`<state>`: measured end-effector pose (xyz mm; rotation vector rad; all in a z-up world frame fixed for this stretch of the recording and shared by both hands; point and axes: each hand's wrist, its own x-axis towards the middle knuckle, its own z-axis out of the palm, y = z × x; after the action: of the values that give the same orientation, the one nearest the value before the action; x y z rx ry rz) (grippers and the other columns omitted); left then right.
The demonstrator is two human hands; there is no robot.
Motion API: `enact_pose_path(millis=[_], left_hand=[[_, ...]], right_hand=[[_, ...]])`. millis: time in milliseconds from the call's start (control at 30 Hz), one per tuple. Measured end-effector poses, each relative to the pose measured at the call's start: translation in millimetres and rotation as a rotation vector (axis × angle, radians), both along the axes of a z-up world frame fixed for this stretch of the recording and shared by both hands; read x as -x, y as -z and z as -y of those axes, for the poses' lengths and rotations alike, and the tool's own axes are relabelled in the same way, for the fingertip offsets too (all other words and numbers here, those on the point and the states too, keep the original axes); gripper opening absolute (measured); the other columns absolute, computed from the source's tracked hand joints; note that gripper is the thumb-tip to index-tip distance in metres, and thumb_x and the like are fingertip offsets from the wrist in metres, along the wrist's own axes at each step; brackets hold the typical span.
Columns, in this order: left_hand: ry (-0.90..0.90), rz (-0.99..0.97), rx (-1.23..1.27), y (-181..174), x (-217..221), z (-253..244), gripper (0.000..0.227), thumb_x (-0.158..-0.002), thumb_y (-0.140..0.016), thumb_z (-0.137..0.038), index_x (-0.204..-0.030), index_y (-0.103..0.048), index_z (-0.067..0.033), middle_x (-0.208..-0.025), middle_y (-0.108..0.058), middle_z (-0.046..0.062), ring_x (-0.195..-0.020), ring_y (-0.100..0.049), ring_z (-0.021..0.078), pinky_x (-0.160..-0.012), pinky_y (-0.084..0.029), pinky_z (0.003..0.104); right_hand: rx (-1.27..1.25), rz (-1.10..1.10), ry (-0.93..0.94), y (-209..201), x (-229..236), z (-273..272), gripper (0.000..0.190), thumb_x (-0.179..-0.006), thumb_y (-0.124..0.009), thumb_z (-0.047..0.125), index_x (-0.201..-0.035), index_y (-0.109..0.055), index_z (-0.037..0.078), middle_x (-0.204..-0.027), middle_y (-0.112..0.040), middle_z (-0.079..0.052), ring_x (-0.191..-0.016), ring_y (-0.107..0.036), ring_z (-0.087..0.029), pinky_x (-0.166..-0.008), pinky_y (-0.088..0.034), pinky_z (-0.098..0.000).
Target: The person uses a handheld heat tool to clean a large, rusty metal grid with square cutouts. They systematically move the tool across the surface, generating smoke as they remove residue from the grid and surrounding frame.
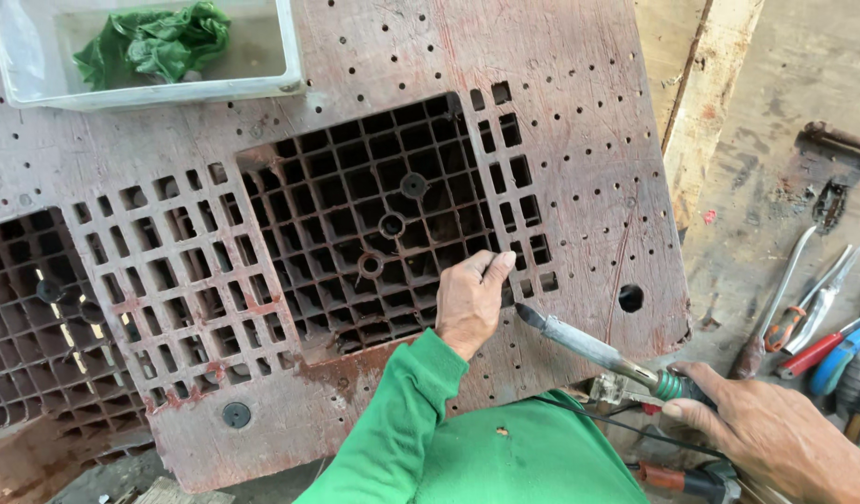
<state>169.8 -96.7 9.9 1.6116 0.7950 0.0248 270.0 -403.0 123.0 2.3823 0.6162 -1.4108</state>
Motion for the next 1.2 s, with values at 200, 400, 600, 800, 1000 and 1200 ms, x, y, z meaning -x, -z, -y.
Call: enact_pose_path(millis=[200, 400, 600, 800, 1000, 1200], left_hand=[[0.012, -0.026, -0.007, 1.9, -1.5, -0.1, 0.044, -0.099, -0.065, -0.042, -0.083, -0.066, -0.0009, -0.059, -0.05, 0.014, -0.054, -0.039, 0.0227, -0.053, -0.043, 0.039], [-0.02, 0.003, 0.047, 6.0, 0.4, 1.6, 0.041, -0.098, -0.064, -0.041, -0.086, -0.069, -0.0025, -0.058, -0.054, 0.011, -0.053, -0.044, 0.0161, -0.052, -0.044, 0.037], [-0.014, -0.035, 0.047, 6.5, -2.9, -0.5, 0.042, -0.098, -0.066, -0.04, -0.084, -0.068, -0.0008, -0.057, -0.05, 0.01, -0.055, -0.04, 0.0145, -0.052, -0.043, 0.035], [-0.026, 0.014, 0.076, 9.4, -1.7, 0.7, 0.042, -0.099, -0.066, -0.039, -0.083, -0.067, -0.0003, -0.056, -0.048, 0.007, -0.056, -0.039, 0.0123, -0.051, -0.042, 0.034], [-0.018, -0.006, 0.081, 7.3, -2.5, -1.9, 0.042, -0.099, -0.067, -0.04, -0.083, -0.068, -0.0003, -0.055, -0.046, 0.007, -0.055, -0.037, 0.0127, -0.049, -0.04, 0.035], [-0.028, -0.023, 0.1, 8.0, -1.9, -1.4, 0.042, -0.098, -0.067, -0.04, -0.082, -0.068, -0.0005, -0.054, -0.046, 0.007, -0.055, -0.037, 0.0127, -0.049, -0.04, 0.036]], right_hand=[[-0.017, -0.011, 0.026, -5.1, -4.6, -11.5, 0.06, -0.091, -0.049, 0.062, -0.136, -0.053, 0.023, -0.079, -0.074, -0.017, -0.084, -0.073, -0.037, -0.075, -0.055, -0.0494], [-0.11, 0.047, 0.041, 1.4, 5.1, -5.1, 0.06, -0.085, -0.063, 0.058, -0.13, -0.057, 0.019, -0.071, -0.069, -0.021, -0.072, -0.07, -0.041, -0.064, -0.052, -0.0519], [-0.096, 0.056, 0.288, 0.3, 18.9, 5.2, 0.051, -0.086, -0.074, 0.05, -0.122, -0.068, 0.015, -0.055, -0.06, -0.025, -0.052, -0.066, -0.041, -0.056, -0.048, -0.051], [-0.158, 0.075, 0.289, -1.7, 21.9, 9.2, 0.05, -0.083, -0.073, 0.048, -0.121, -0.069, 0.016, -0.058, -0.063, -0.023, -0.055, -0.066, -0.041, -0.056, -0.05, -0.05], [-0.117, 0.122, 0.23, -2.6, 19.5, -3.0, 0.053, -0.083, -0.077, 0.055, -0.121, -0.068, 0.018, -0.06, -0.065, -0.026, -0.064, -0.069, -0.045, -0.061, -0.052, -0.0537], [-0.089, 0.064, 0.158, -5.6, 8.8, -4.8, 0.055, -0.083, -0.066, 0.056, -0.122, -0.065, 0.017, -0.063, -0.068, -0.024, -0.067, -0.069, -0.045, -0.063, -0.052, -0.0543]])
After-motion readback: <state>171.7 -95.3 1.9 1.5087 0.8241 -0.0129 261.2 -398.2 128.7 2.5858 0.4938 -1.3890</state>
